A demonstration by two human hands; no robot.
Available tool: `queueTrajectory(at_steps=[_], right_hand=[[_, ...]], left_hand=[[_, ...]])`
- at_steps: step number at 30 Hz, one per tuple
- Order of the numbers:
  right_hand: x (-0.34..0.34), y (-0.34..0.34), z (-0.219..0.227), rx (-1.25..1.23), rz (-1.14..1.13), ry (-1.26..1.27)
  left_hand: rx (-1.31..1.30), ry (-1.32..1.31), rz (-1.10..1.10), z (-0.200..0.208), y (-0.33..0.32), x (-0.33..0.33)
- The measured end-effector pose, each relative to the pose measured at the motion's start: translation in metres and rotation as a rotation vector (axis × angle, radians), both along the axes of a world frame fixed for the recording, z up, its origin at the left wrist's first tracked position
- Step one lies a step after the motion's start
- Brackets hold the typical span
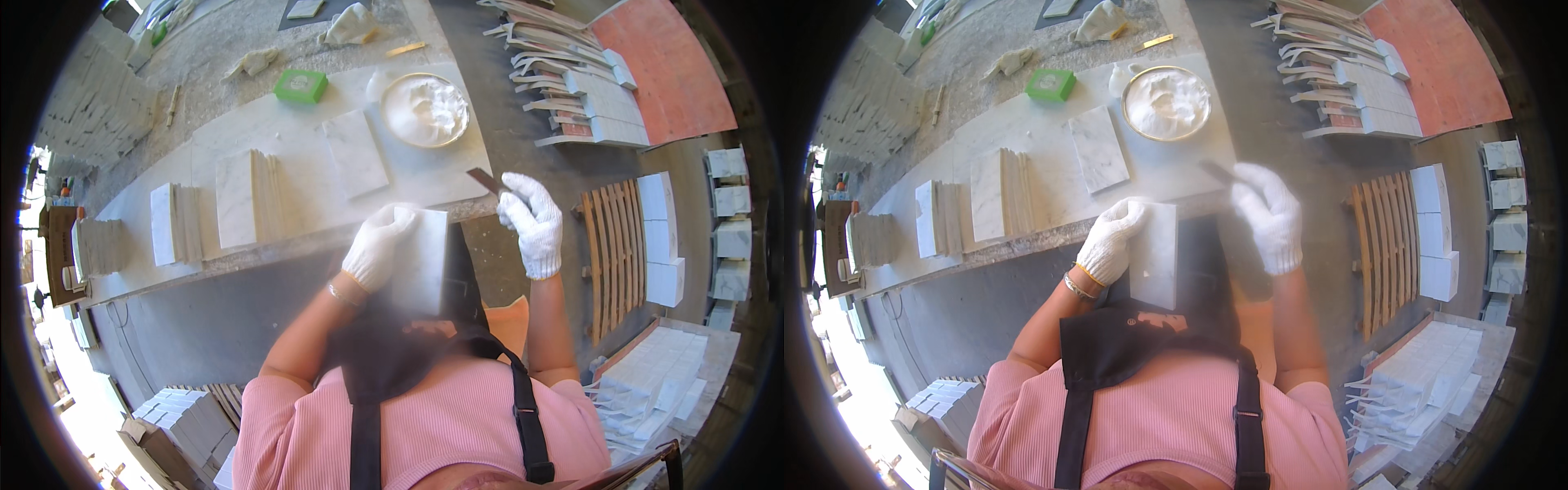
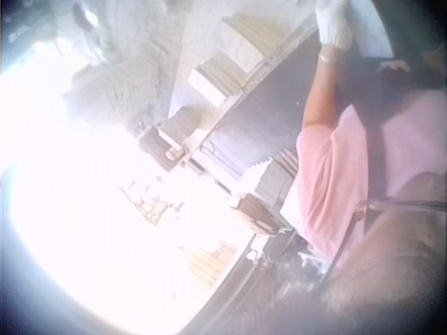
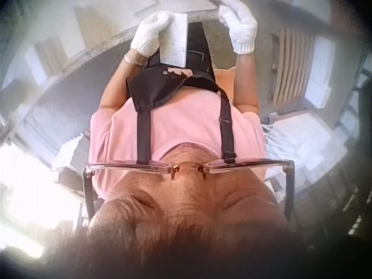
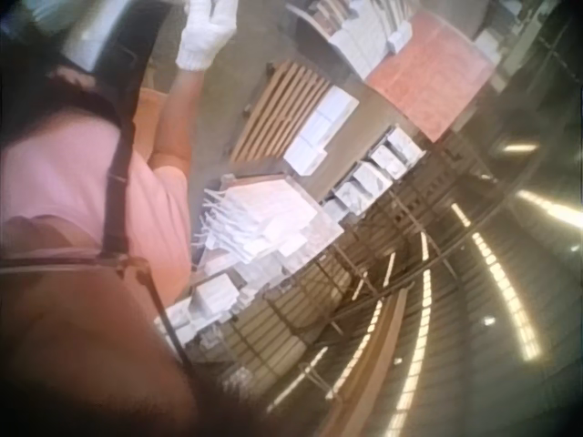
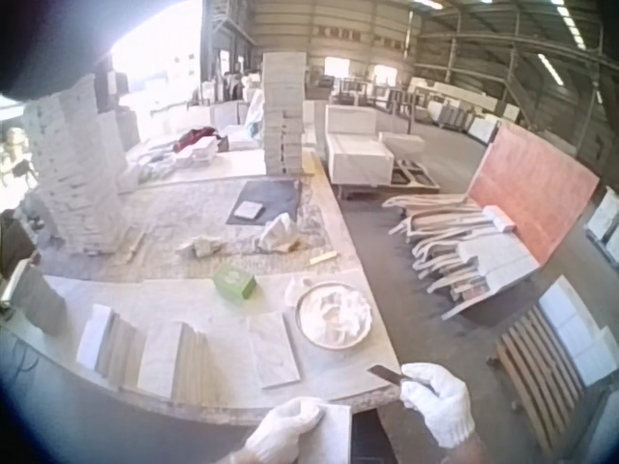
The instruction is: The person applies a white paste to the edges of rectangular tiles using a small metal spatula, then smooths the edges with a green block. The person repeats this process on multiple tiles, handling them one at a time.
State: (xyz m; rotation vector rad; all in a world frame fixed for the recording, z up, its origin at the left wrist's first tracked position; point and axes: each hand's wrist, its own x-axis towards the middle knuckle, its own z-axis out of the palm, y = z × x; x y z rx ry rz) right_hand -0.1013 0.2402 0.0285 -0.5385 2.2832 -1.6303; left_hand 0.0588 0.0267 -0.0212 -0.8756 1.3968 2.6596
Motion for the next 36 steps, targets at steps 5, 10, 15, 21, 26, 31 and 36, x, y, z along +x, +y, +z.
queueTrajectory(at_steps=[5, 10, 15, 21, 26, 31, 36], right_hand=[[-0.052, -0.058, -0.002, 0.186, 0.086, 0.677], [-0.074, -0.110, 0.004, 0.728, 0.227, 0.675], [-0.073, -0.131, 0.009, 0.977, 0.359, 0.622], [-0.049, -0.092, 0.031, 0.609, 0.065, 0.852], [0.022, -0.052, 0.029, 0.319, 0.122, 0.410], [0.053, -0.056, 0.005, 0.134, 0.192, 0.057], [0.046, -0.052, -0.005, 0.062, 0.170, -0.034]], left_hand=[[0.019, -0.019, -0.102, 0.014, -0.002, 0.015], [0.081, 0.002, -0.098, 0.014, 0.003, 0.028], [0.089, 0.015, -0.067, 0.002, 0.004, 0.031], [0.090, 0.031, -0.010, -0.004, 0.002, 0.031], [0.109, 0.035, 0.007, -0.002, 0.001, 0.029], [-0.015, 0.074, -0.041, 0.015, 0.005, 0.026], [-0.342, 0.015, -0.139, 0.026, -0.003, 0.024]])
